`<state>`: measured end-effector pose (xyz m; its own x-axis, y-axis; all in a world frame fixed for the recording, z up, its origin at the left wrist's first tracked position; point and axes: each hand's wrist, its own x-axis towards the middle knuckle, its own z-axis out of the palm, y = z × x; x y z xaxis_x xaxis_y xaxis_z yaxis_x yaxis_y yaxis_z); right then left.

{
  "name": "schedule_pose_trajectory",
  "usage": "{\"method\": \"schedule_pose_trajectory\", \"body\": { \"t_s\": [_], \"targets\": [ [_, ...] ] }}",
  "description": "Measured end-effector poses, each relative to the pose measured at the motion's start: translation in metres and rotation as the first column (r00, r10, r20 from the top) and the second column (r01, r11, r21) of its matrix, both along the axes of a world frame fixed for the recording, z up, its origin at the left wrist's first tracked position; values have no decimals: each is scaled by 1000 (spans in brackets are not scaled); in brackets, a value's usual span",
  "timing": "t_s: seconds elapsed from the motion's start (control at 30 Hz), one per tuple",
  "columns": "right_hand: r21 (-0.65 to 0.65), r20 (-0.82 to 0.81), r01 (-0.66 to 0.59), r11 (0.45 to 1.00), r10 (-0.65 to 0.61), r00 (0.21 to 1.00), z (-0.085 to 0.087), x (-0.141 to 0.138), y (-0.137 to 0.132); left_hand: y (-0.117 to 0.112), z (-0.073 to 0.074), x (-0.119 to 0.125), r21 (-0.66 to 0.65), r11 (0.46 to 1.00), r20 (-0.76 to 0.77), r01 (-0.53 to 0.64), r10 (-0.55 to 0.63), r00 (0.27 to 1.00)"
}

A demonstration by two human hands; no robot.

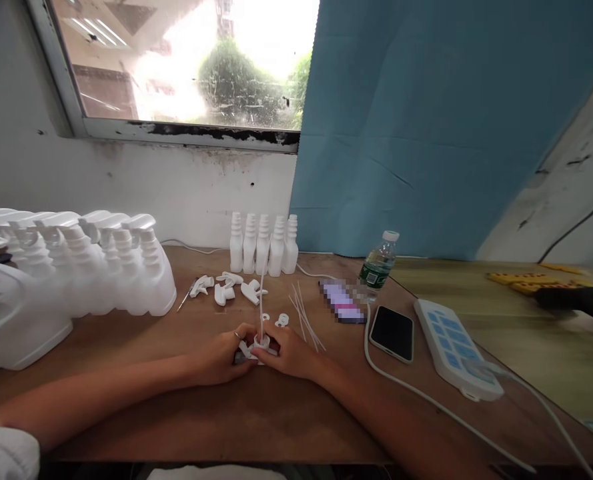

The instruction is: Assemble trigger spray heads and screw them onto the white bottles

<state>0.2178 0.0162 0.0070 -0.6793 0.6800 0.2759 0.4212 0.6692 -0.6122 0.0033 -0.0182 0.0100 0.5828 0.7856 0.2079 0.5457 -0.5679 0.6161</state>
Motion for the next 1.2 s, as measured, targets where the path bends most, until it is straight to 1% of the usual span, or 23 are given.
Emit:
{"method": "schedule_pose_trajectory", "body": {
  "t_s": [0.17,0.4,0.57,0.63,0.77,0.97,1.07,1.2],
  "targets": [
    [5,0,7,1000,-7,1000,-3,0,1,0,-1,0,24,999,34,23,-24,999],
    [-2,3,-19,1000,19,1000,-4,1,2,2,-4,-1,27,1000,8,15,-15,1000],
    [64,-27,-117,991,119,993,0,4,3,1,-1,-3,45,999,-9,29,-29,1000],
    [80,-53,-137,987,141,989,2,5,2,0,0,-3,55,998,-11,30,-30,999],
    [72,-47,-125,990,128,991,3,4,1,-1,0,-4,83,996,-28,38,-35,999],
    [33,-35,-146,989,147,988,3,6,2,-1,0,-4,73,997,-56,31,-27,998],
    [34,-89,-144,989,147,985,5,7,0,-1,0,-4,58,998,-62,10,-6,998],
    [2,-192,-55,999,54,980,6,3,-1,-1,0,-4,59,998,-65,4,0,998]
  ]
}}
